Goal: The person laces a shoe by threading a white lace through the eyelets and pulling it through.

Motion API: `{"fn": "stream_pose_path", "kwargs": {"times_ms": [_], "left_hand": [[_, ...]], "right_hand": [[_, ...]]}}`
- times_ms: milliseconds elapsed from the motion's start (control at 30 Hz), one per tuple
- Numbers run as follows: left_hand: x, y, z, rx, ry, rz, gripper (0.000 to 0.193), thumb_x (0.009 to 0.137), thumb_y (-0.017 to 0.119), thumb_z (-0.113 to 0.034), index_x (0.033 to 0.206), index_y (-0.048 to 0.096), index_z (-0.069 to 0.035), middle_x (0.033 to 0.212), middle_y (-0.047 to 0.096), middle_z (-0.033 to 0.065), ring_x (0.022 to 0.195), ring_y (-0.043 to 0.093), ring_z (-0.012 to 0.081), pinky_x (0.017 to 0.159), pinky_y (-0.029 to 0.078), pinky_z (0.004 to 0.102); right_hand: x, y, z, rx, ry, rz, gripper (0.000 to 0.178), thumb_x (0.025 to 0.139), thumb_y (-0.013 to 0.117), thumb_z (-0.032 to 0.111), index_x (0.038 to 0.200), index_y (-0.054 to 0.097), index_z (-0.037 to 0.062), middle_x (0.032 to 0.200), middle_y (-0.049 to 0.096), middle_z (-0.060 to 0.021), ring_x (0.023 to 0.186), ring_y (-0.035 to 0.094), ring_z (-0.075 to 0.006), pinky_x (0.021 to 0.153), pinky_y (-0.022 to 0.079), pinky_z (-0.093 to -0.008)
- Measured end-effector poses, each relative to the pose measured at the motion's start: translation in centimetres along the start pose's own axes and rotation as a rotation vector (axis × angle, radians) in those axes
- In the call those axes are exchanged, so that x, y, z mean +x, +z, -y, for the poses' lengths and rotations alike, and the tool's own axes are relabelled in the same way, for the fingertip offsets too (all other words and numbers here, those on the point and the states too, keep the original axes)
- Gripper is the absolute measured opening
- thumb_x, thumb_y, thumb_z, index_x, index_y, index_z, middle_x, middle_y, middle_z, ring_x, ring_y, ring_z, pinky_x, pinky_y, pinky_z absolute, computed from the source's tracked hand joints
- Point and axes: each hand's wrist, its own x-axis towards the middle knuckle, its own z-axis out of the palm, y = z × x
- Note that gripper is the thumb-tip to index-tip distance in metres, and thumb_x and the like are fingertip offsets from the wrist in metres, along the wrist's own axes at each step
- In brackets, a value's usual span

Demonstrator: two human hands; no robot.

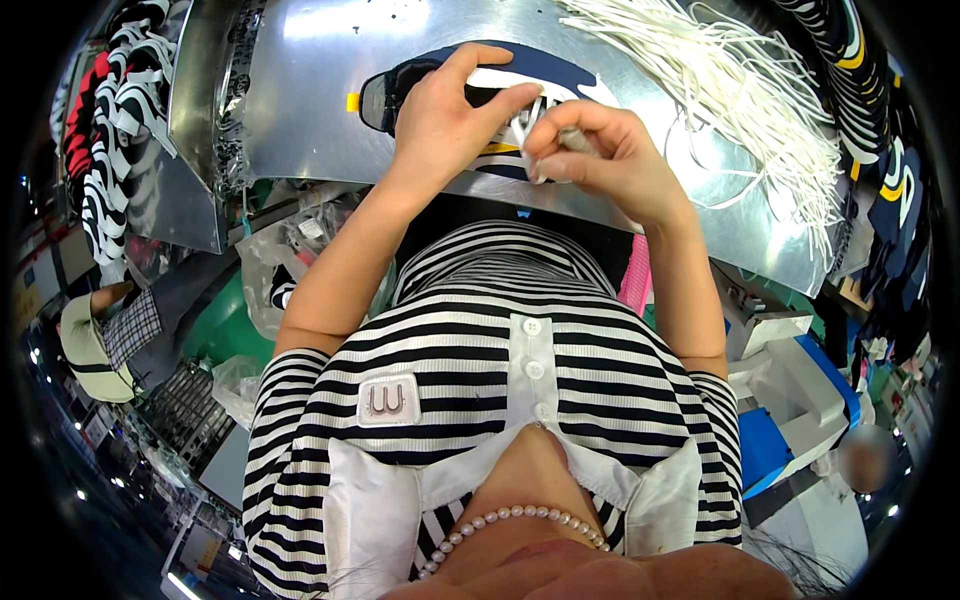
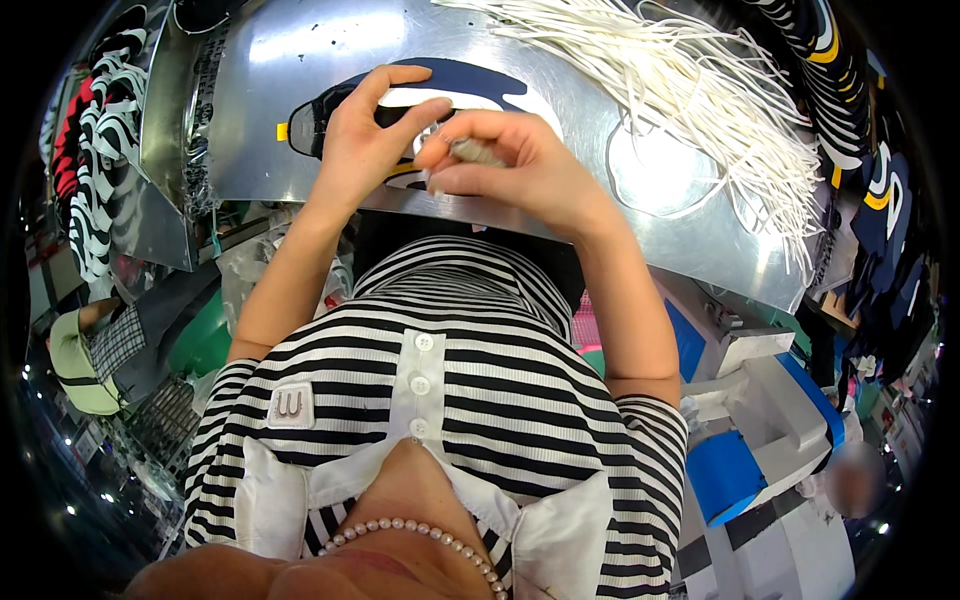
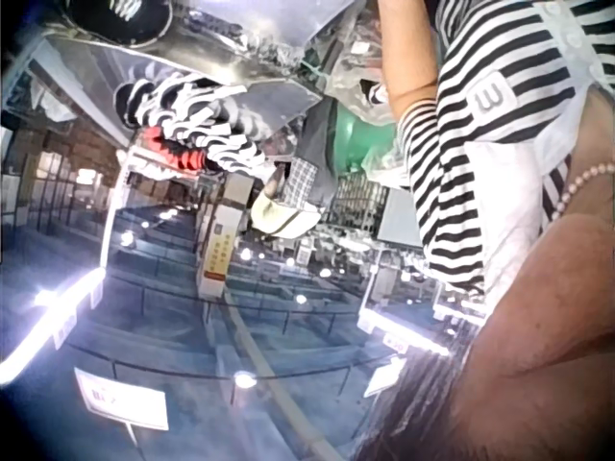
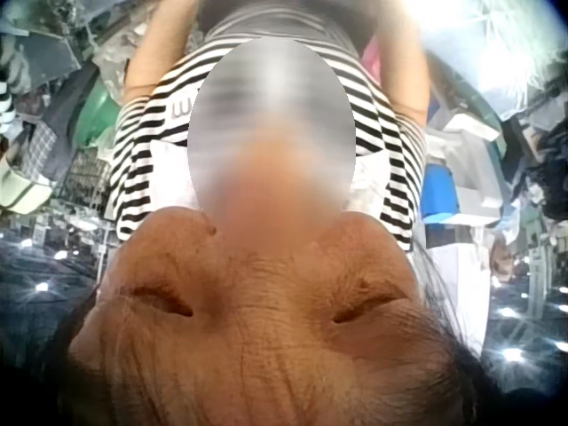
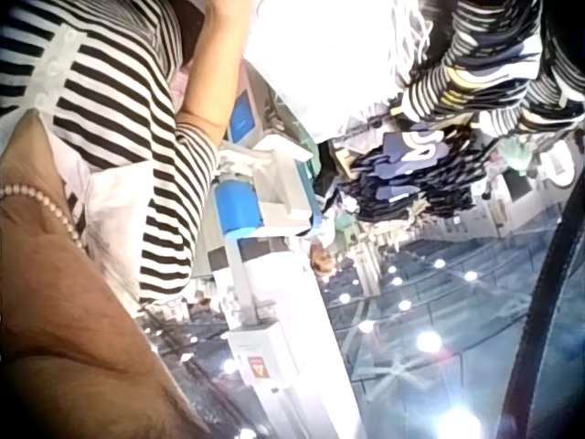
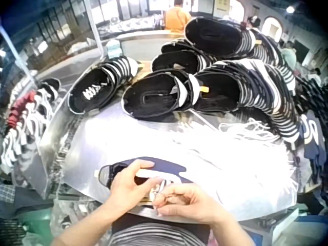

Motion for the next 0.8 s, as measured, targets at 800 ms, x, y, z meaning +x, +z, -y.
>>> {"fn": "stream_pose_path", "kwargs": {"times_ms": [800], "left_hand": [[0.5, -2.8, 0.4, -0.52, -0.147, 0.34, 0.041, 0.095, 0.047, -0.022, 0.13, 0.061, -0.006, 0.114, 0.066, 0.0073, 0.104, 0.06, 0.0138, 0.096, 0.044, 0.0268]], "right_hand": [[-0.5, -3.4, 1.0, 0.174, 0.082, 0.006, 0.019, 0.09, 0.067, 0.011, 0.105, 0.065, 0.0007, 0.086, 0.063, 0.0003, 0.047, 0.034, 0.0019, 0.042, 0.021, -0.0152]]}}
